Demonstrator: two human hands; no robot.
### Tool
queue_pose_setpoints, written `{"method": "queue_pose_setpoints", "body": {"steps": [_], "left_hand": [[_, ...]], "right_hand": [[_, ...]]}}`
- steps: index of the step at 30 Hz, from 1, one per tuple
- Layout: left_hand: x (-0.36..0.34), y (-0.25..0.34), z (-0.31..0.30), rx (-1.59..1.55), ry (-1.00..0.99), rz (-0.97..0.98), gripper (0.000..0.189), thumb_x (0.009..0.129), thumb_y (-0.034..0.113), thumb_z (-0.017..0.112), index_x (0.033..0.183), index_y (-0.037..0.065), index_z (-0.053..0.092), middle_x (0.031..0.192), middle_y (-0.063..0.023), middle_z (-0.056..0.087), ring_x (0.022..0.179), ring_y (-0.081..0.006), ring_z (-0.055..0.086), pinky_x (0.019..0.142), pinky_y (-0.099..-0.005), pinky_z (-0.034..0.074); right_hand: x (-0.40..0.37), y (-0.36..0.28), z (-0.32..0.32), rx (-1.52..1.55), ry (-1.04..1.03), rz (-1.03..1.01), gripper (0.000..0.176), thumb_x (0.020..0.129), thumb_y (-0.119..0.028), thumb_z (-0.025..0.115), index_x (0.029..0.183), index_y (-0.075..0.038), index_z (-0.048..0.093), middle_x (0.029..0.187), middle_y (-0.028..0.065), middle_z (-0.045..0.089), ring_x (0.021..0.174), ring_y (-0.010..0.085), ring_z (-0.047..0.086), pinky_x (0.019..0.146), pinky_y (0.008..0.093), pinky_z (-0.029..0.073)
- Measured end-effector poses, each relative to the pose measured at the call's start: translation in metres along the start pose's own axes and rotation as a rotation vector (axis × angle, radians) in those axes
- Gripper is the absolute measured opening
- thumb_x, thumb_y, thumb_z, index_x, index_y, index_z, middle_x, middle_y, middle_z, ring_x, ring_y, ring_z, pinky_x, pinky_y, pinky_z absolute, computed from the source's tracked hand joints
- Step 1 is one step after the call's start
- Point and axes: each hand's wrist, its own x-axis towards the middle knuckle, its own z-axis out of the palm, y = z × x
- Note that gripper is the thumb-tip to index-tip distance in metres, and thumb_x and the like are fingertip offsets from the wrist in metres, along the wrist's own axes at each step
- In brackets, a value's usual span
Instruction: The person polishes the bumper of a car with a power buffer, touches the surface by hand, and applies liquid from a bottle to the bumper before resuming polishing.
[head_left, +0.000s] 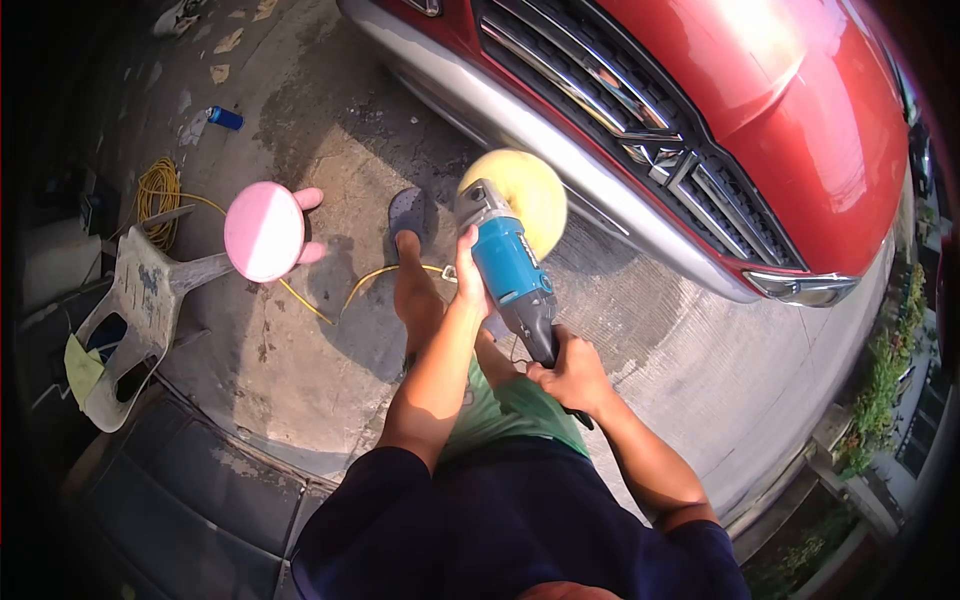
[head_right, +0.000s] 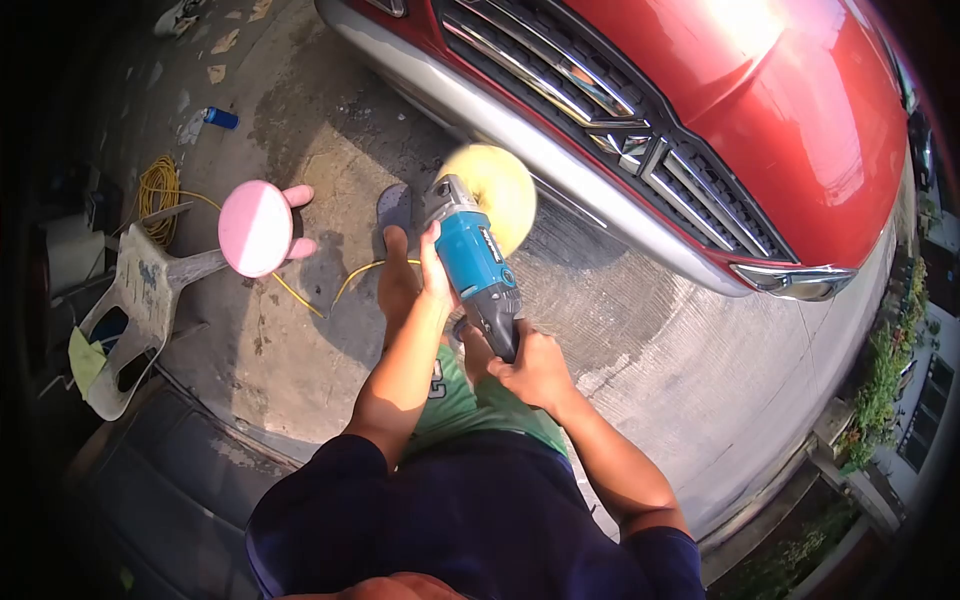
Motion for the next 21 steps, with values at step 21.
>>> {"method": "queue_pose_setpoints", "body": {"steps": [21], "left_hand": [[-0.013, -0.223, 0.025, 0.723, -0.160, -0.148, 0.057, 0.093, 0.036, 0.076, 0.138, 0.005, 0.060, 0.127, -0.0078, 0.069, 0.121, -0.0225, 0.067, 0.108, -0.0424, 0.053]], "right_hand": [[-0.082, 0.288, 0.091, 0.659, 0.353, 0.152, 0.056, 0.076, -0.040, 0.097, 0.106, -0.001, 0.069, 0.092, 0.0240, 0.076, 0.089, 0.0431, 0.077, 0.079, 0.0490, 0.060]]}}
